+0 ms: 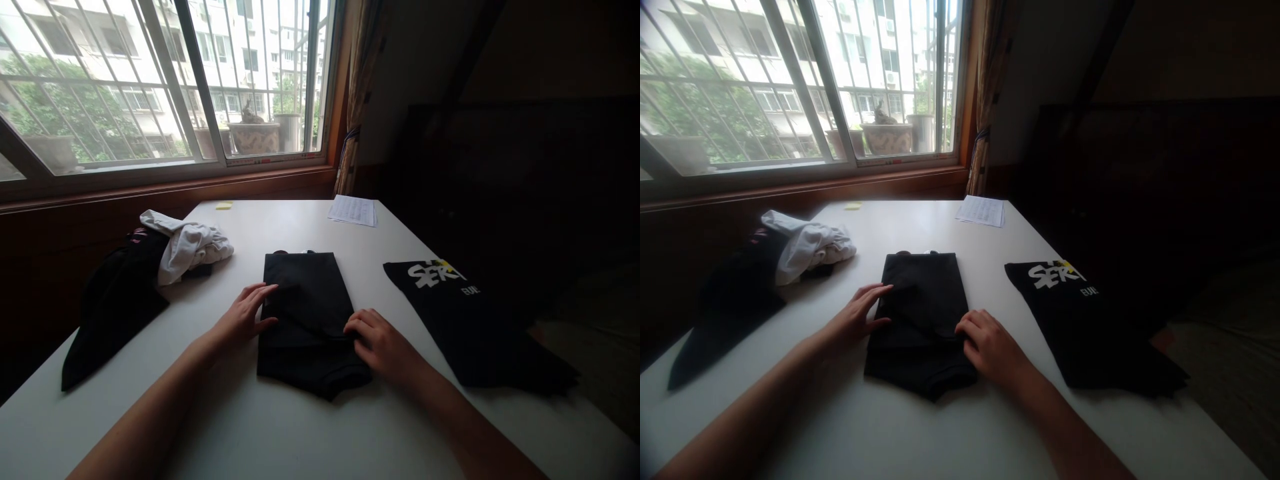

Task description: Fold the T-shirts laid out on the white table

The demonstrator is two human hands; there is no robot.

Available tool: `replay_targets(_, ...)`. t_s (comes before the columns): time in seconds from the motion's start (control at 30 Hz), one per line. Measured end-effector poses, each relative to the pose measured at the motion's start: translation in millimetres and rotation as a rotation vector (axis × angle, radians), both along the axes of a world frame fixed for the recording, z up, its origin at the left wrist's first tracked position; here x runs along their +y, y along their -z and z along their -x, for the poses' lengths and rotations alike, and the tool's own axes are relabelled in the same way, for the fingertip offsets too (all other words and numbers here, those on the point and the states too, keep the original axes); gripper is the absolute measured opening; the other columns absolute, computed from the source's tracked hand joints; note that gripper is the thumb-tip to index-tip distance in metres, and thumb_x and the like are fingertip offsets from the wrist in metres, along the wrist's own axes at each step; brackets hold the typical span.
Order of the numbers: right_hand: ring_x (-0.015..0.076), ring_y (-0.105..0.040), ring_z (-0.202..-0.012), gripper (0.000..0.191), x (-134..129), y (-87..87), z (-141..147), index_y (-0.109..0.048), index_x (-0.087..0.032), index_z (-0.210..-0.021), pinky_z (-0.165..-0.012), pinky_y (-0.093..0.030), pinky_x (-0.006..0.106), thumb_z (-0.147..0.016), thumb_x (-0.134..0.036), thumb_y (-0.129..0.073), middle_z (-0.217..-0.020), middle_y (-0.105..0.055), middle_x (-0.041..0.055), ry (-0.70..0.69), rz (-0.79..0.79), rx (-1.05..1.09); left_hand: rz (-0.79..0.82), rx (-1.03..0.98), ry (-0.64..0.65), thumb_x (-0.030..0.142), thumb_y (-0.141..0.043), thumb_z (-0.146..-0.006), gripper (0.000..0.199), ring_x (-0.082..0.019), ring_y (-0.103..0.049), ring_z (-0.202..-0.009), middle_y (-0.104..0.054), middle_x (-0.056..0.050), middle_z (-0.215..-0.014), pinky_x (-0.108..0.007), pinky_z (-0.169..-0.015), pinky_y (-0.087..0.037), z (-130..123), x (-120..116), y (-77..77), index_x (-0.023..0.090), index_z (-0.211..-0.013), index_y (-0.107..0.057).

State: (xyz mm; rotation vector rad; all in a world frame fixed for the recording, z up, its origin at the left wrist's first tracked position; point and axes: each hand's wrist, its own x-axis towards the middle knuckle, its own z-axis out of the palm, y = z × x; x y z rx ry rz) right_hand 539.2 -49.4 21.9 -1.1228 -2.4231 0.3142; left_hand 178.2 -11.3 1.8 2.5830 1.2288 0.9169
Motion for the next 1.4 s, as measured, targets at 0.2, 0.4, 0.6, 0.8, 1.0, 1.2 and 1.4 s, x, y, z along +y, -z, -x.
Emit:
replay_targets(0.2,0.0243,-0.058,-0.104,0.033,1.6,2.0,-0.7,-0.063,-0.023,-0.105,-0.091,-0.051,0.042,-0.083,0.0,-0.055,-0.108,-0.063,0.006,-0.004,0.015,0.005,0.113,-0.058,0.008,0.023,-0.075,-0.086,0.079,-0.026,-0.055,-0.112,-0.062,-0.006,-0.116,-0.047,-0.102,-0.05,8.2,-4.5,-7.5,0.035,-0.153,-0.036)
replay_targets(0.4,0.0242,-0.058,-0.104,0.034,1.2,2.3,-3.2,-0.063,-0.024,-0.107,-0.092,-0.051,0.042,-0.083,-0.001,-0.056,-0.109,-0.063,0.006,-0.012,0.009,0.014,0.284,-0.025,0.176,0.023,-0.066,-0.091,0.066,-0.021,-0.057,-0.102,-0.064,-0.002,-0.098,-0.041,-0.099,-0.049,13.9,-15.4,-41.8,0.03,-0.152,-0.041)
replay_targets(0.6,0.0241,-0.059,-0.104,0.034,0.8,1.4,-3.6,-0.063,-0.025,-0.106,-0.091,-0.052,0.042,-0.082,-0.001,-0.057,-0.108,-0.063,0.0056,-0.016,0.009,0.024,0.359,0.113,0.263,0.039,-0.063,-0.095,0.018,-0.019,-0.063,-0.09,-0.068,-0.002,-0.092,-0.043,-0.109,-0.041,10.6,-21.0,-60.0,0.024,-0.101,-0.072)
replay_targets(0.8,0.0247,-0.06,-0.098,0.026,0.2,-2.2,-1.7,-0.062,-0.025,-0.096,-0.087,-0.054,0.042,-0.082,-0.003,-0.059,-0.101,-0.065,0.0054,0.004,-0.047,0.033,0.223,0.251,0.226,0.034,-0.076,-0.082,0.022,-0.022,-0.054,-0.089,-0.061,-0.005,-0.094,-0.032,-0.076,-0.048,-12.0,-31.8,-60.4,0.022,-0.095,-0.064)
replay_targets(1.0,0.024,-0.06,-0.098,0.026,-6.1,-3.8,6.7,-0.059,-0.024,-0.096,-0.089,-0.053,0.042,-0.083,-0.002,-0.057,-0.102,-0.063,0.0058,-0.005,-0.041,0.111,0.202,0.349,0.203,0.018,-0.074,-0.076,0.022,-0.019,-0.053,-0.087,-0.058,-0.003,-0.095,-0.03,-0.074,-0.046,-23.0,-37.0,-58.3,0.021,-0.092,-0.058)
replay_targets(1.2,0.0233,-0.06,-0.107,0.035,-8.8,6.2,12.4,-0.058,-0.025,-0.113,-0.096,-0.053,0.042,-0.085,-0.004,-0.059,-0.114,-0.062,0.0061,-0.041,0.075,0.15,0.134,0.411,0.155,0.012,-0.067,-0.077,0.019,-0.02,-0.053,-0.088,-0.058,-0.003,-0.095,-0.031,-0.074,-0.047,-15.3,-32.5,-56.6,0.022,-0.091,-0.057)
replay_targets(1.4,0.0234,-0.061,-0.106,0.041,-4.8,10.4,13.7,-0.06,-0.027,-0.115,-0.096,-0.054,0.043,-0.086,0.0,-0.052,-0.111,-0.061,0.0058,0.032,0.041,0.164,0.038,0.442,0.119,0.012,-0.064,-0.081,0.014,-0.022,-0.054,-0.09,-0.059,-0.004,-0.095,-0.035,-0.078,-0.048,-11.1,-25.9,-49.8,0.022,-0.089,-0.057)
